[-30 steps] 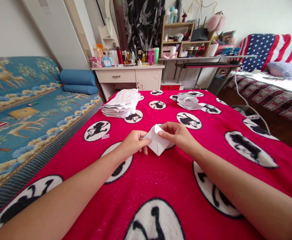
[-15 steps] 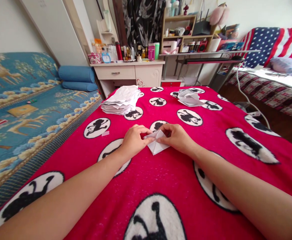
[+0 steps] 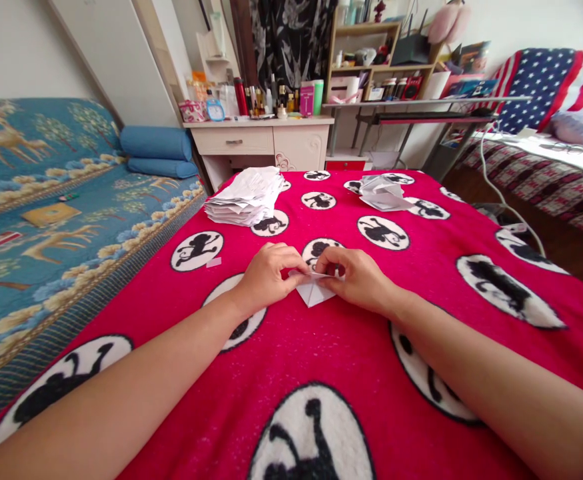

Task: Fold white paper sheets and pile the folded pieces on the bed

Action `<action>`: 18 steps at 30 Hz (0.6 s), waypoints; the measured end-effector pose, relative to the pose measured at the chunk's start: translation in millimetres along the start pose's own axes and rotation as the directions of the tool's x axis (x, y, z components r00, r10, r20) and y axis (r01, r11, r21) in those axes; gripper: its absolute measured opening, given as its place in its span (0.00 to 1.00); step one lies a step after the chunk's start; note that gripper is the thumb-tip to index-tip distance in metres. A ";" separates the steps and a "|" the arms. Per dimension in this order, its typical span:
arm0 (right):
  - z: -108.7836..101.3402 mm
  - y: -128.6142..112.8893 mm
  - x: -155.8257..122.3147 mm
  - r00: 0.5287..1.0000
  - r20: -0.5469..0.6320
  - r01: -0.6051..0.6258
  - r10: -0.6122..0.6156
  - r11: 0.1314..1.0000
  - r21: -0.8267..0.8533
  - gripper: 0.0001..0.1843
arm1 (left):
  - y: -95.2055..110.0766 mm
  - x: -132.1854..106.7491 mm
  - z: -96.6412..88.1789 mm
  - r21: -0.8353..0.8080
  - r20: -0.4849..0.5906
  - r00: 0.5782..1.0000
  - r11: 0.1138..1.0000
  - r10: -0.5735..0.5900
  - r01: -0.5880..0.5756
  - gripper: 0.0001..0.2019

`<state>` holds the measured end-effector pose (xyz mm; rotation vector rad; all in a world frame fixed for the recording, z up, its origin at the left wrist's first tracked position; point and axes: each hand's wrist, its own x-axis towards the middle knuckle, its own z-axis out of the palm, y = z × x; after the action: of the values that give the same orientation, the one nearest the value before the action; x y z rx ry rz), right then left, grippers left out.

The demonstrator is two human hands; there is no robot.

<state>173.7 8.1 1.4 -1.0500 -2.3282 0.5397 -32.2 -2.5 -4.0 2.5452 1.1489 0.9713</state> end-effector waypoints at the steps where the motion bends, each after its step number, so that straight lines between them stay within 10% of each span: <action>1: -1.9 -0.4 -1.0 0.998 0.028 0.050 -0.049 0.999 -0.005 0.07 | -0.9 -0.6 -2.3 -0.015 0.030 0.999 0.999 0.039 -0.038 0.03; 10: -15.3 -9.9 -2.6 0.928 0.241 0.280 -0.284 0.959 0.054 0.12 | 1.1 -2.4 -13.7 -0.207 0.242 0.946 0.964 0.215 -0.166 0.12; 18: -6.4 -8.7 0.9 0.982 0.189 -0.010 0.022 0.998 -0.065 0.09 | 0.6 -3.4 -10.9 -0.238 0.244 0.953 0.964 0.177 -0.118 0.06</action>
<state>172.2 4.3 11.4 -1.0895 -2.5195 0.5981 -40.4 -6.4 3.0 2.5100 0.7409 0.7141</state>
